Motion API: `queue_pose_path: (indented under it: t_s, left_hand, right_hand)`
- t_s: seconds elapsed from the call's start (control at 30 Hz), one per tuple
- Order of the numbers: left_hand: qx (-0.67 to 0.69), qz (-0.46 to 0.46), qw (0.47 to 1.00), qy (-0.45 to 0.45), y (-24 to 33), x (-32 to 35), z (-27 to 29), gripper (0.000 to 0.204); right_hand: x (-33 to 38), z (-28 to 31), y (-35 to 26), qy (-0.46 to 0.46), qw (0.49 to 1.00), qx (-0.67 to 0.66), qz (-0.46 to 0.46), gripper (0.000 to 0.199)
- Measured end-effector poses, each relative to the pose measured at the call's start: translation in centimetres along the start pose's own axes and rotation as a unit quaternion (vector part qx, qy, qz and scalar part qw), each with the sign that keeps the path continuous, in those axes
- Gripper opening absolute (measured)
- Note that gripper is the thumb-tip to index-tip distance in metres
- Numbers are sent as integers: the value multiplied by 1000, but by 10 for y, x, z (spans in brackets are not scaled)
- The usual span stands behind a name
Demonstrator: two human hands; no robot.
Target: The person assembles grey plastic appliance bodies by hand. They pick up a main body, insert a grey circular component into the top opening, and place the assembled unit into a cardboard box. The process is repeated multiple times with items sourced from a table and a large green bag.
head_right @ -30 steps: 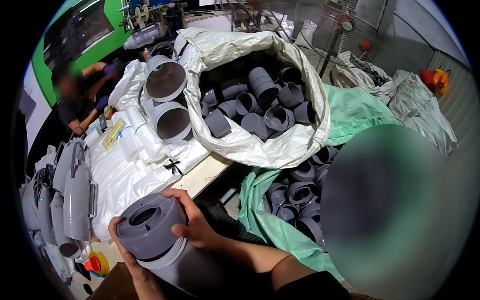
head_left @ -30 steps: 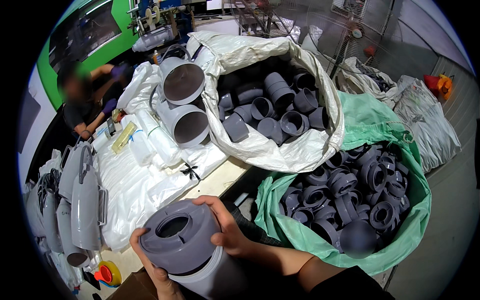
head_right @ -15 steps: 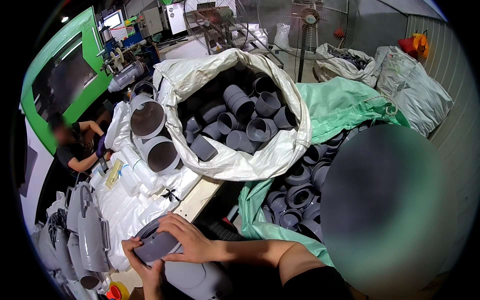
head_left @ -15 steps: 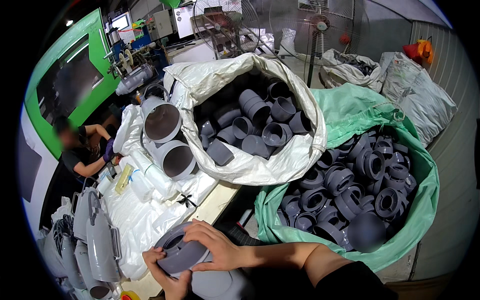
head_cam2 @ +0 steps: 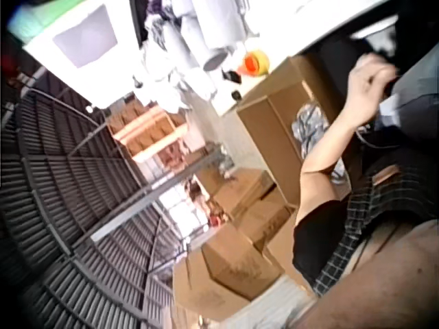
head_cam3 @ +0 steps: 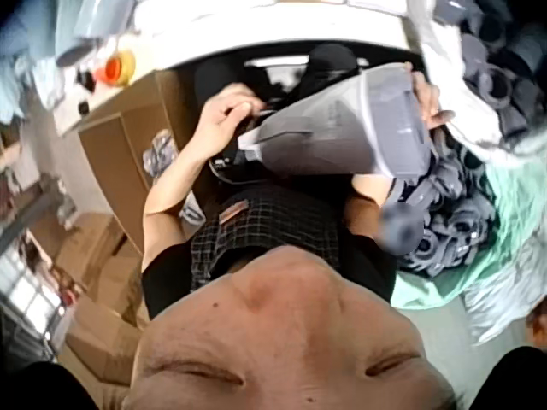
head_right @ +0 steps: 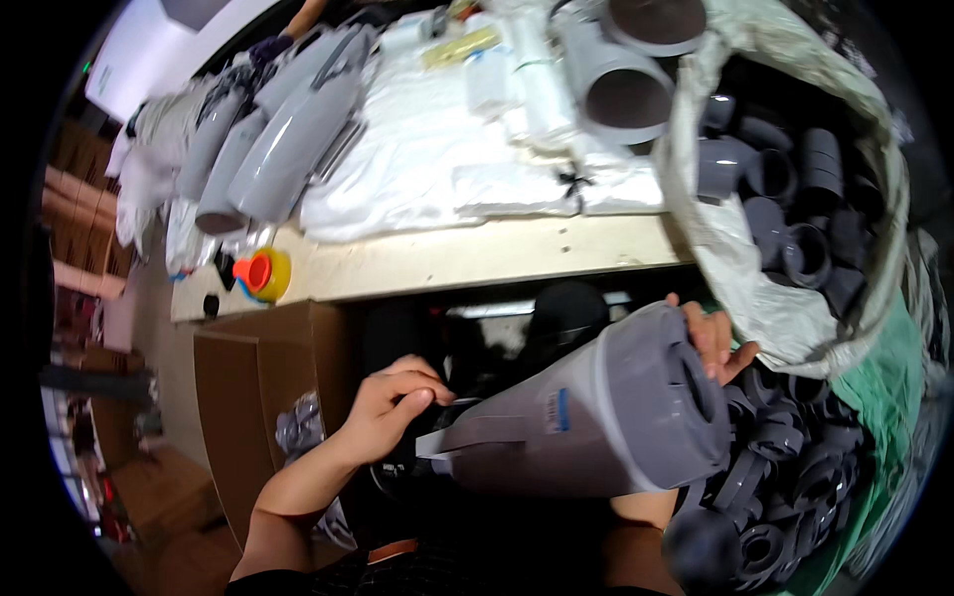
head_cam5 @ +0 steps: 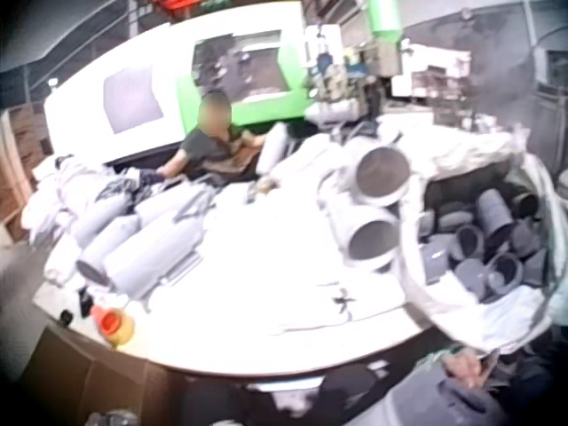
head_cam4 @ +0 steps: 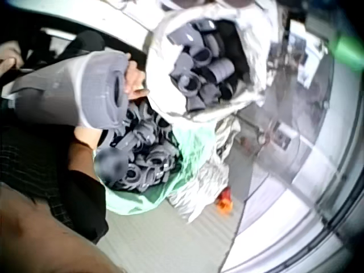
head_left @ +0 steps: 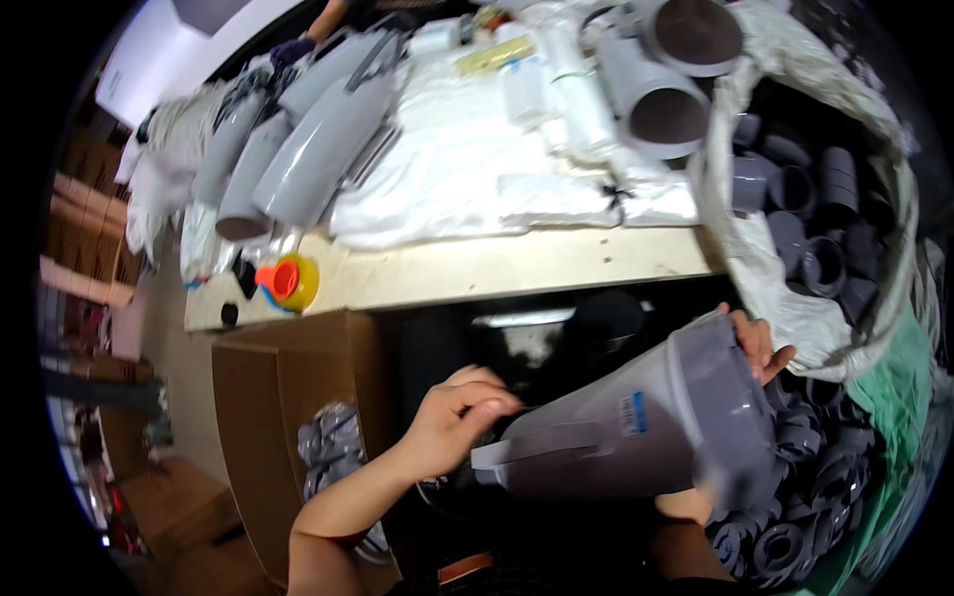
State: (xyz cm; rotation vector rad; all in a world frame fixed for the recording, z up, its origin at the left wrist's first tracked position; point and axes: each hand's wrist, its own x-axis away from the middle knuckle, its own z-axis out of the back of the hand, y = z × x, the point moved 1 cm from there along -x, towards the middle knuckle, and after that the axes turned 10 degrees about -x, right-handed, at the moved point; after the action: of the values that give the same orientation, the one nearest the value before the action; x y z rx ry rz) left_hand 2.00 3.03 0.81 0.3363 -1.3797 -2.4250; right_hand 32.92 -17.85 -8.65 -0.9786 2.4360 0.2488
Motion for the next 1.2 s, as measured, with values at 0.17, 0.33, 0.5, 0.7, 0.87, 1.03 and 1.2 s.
queue_pose_path:
  t_s: [0.17,0.33,0.5,0.7,0.87,1.03,1.2]
  left_hand:
    - [-101,-98,980,139,74,-65,35,7]
    - [-329,40,897,292,-182,-189,62,9]
    - [-226,93,944,223,-224,-212,71,23]
    - [255,213,900,281,-125,-206,55,21]
    - [76,127,988,50,-79,-148,-19,14]
    - [-39,12,994,98,-57,-131,-14,8]
    - [373,-23,923,-94,-39,-109,17,16]
  right_hand:
    - [-32,4,29,-6,997,-48,-54,39]
    - [-54,17,41,-25,991,-58,-119,33]
    - [-61,64,49,204,966,-34,-158,33]
    - [-77,76,171,207,831,415,-306,19]
    - [-64,55,167,175,772,564,-236,21]
    - [-49,66,156,50,797,571,-192,23]
    - [-54,90,44,162,807,568,-26,28]
